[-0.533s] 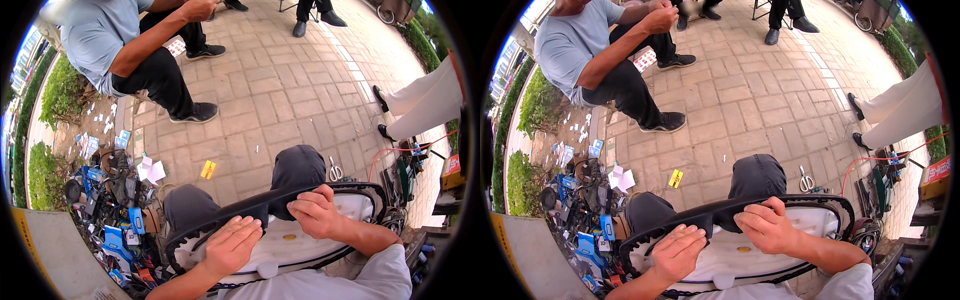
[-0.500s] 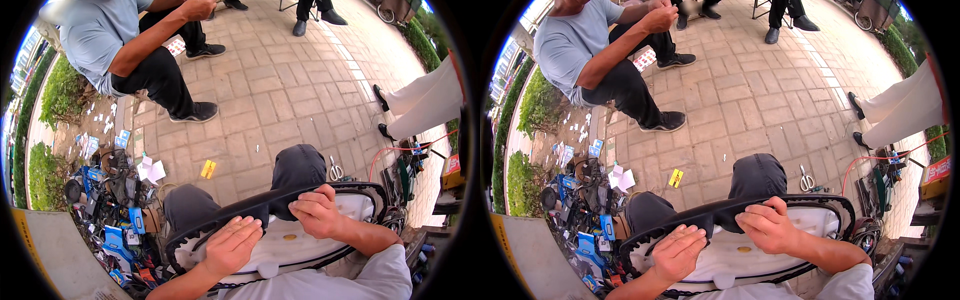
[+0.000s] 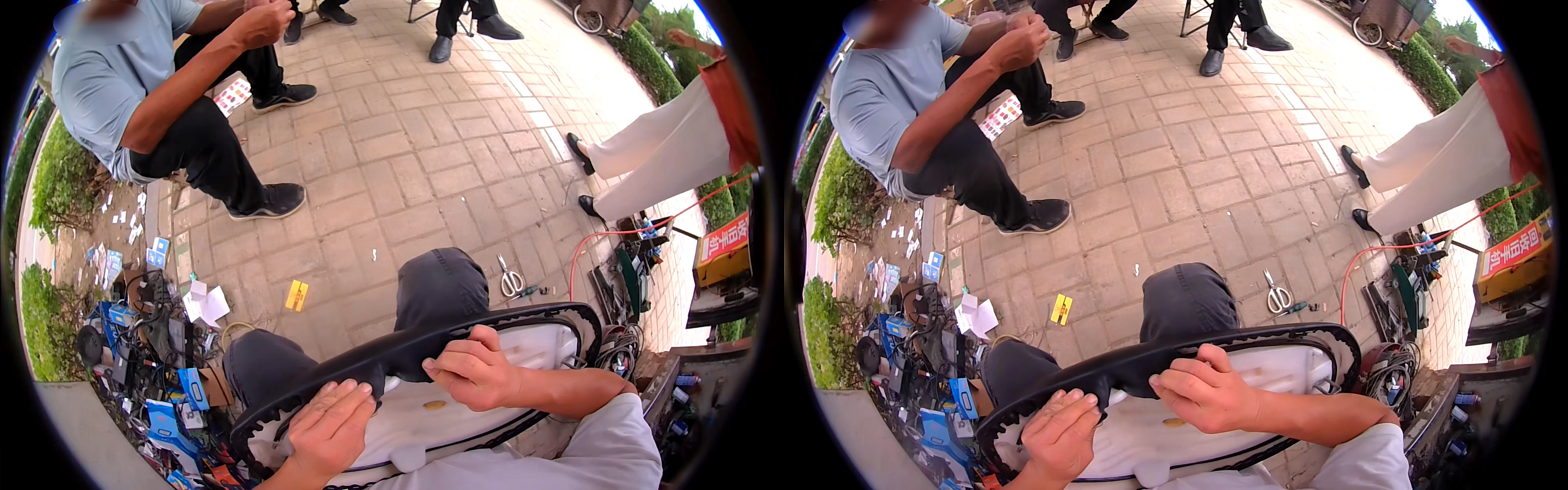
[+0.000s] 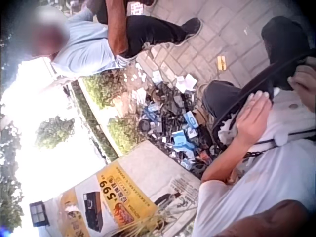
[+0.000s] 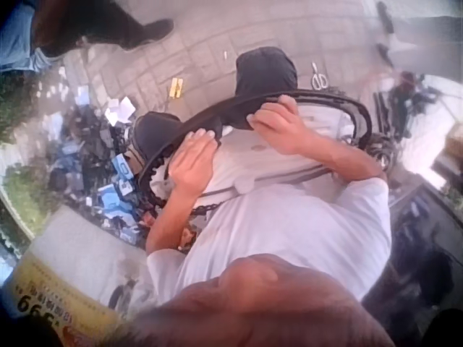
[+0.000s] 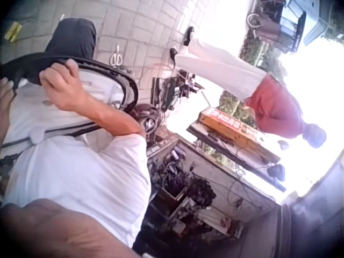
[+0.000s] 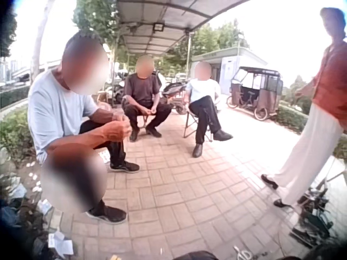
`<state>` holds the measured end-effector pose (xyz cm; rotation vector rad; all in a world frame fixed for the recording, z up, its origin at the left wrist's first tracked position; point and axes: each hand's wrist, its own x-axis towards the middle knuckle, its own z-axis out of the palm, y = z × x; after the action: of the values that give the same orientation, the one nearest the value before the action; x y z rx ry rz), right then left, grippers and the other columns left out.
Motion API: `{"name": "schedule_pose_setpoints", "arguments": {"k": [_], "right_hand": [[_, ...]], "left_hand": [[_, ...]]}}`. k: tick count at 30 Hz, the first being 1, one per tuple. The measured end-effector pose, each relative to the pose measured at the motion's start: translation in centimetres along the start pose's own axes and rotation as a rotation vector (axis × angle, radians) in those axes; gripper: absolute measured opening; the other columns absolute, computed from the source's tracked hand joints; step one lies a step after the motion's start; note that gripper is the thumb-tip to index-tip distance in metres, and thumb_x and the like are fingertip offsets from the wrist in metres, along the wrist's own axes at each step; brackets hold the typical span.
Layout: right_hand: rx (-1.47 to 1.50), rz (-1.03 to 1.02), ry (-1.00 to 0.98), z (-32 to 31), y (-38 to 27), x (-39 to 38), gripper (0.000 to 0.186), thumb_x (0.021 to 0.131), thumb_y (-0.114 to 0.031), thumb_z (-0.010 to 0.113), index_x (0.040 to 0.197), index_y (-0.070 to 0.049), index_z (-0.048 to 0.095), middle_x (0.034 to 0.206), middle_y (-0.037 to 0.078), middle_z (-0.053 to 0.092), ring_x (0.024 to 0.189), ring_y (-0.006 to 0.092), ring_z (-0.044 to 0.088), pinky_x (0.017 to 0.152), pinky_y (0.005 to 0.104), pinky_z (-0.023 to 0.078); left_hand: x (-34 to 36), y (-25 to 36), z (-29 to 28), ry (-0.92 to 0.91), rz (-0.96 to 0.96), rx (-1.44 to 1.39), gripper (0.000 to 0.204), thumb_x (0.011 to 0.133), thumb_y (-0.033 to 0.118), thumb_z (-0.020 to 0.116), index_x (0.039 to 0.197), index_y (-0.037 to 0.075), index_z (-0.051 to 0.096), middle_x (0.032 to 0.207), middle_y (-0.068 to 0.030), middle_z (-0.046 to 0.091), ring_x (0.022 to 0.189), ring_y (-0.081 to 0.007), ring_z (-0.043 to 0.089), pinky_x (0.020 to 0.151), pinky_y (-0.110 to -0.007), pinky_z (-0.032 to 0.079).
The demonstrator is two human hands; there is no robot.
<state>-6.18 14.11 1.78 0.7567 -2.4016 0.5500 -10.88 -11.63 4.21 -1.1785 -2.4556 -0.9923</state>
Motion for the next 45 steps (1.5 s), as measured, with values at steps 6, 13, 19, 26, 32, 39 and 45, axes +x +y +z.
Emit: {"name": "schedule_pose_setpoints", "arguments": {"k": [6,13,19,26,32,39,45], "right_hand": [[-0.116,0.094,0.001,-1.1,-1.5,0.5,0.016,0.073,-0.01,0.076,0.089,-0.008,0.073,0.102,0.001,0.063,0.097,0.0166,0.062,0.091,0.0464,0.033],[0.045,0.074,-0.035,-1.3,-1.6,1.1,0.011,0.077,-0.007,0.075,0.086,0.0,0.073,0.099,0.007,0.066,0.096,0.0219,0.067,0.09,0.0416,0.05],[-0.004,0.114,-0.096,-0.9,-1.1,2.3,0.014,0.076,-0.005,0.072,0.087,0.003,0.072,0.1,0.011,0.066,0.094,0.0251,0.068,0.089,0.04,0.053],[-0.003,0.087,-0.17,-1.7,-0.7,3.1,0.02,0.069,-0.009,0.073,0.086,0.002,0.071,0.104,0.009,0.066,0.096,0.0236,0.067,0.088,0.0385,0.052],[0.057,0.028,-0.142,-1.7,-0.3,2.0,0.022,0.068,-0.009,0.074,0.088,0.0,0.072,0.106,0.008,0.067,0.099,0.0229,0.066,0.089,0.0392,0.053],[-0.002,0.15,-0.202,-1.7,-1.2,2.7,0.018,0.073,-0.009,0.071,0.089,-0.001,0.074,0.108,0.008,0.069,0.098,0.0203,0.069,0.091,0.0346,0.054],[-0.034,0.232,-0.281,-2.5,-2.0,3.9,0.02,0.067,-0.01,0.074,0.087,-0.006,0.078,0.101,0.005,0.073,0.09,0.0185,0.071,0.087,0.0316,0.054]], "left_hand": [[0.4,0.8,-0.8,-0.038,-0.02,-0.02,0.006,0.085,0.0,0.07,0.09,0.002,0.072,0.102,-0.0111,0.073,0.097,-0.029,0.073,0.09,-0.041,0.059],[0.7,0.4,-0.9,-0.039,0.005,-0.042,0.003,0.087,0.001,0.069,0.088,0.001,0.072,0.101,-0.0114,0.074,0.094,-0.0301,0.073,0.088,-0.042,0.06],[0.7,0.1,-1.0,-0.051,0.004,-0.019,0.004,0.087,0.0,0.069,0.09,0.001,0.072,0.102,-0.0117,0.074,0.094,-0.0303,0.073,0.088,-0.042,0.06],[1.1,-0.1,-1.4,-0.066,-0.028,-0.05,0.006,0.088,0.0,0.068,0.091,0.001,0.072,0.102,-0.012,0.073,0.096,-0.0303,0.073,0.088,-0.042,0.059],[1.1,-0.1,-1.8,-0.091,-0.023,-0.057,0.005,0.088,0.002,0.068,0.092,0.001,0.072,0.102,-0.0125,0.073,0.095,-0.0304,0.073,0.087,-0.042,0.059],[0.8,0.2,-2.5,-0.138,-0.026,-0.071,0.004,0.089,0.004,0.07,0.092,0.002,0.072,0.102,-0.0118,0.073,0.093,-0.0296,0.073,0.086,-0.041,0.06],[0.6,0.6,-3.5,-0.227,-0.013,-0.074,0.005,0.089,0.006,0.07,0.092,0.004,0.072,0.104,-0.0104,0.074,0.096,-0.0265,0.072,0.088,-0.038,0.058]]}}
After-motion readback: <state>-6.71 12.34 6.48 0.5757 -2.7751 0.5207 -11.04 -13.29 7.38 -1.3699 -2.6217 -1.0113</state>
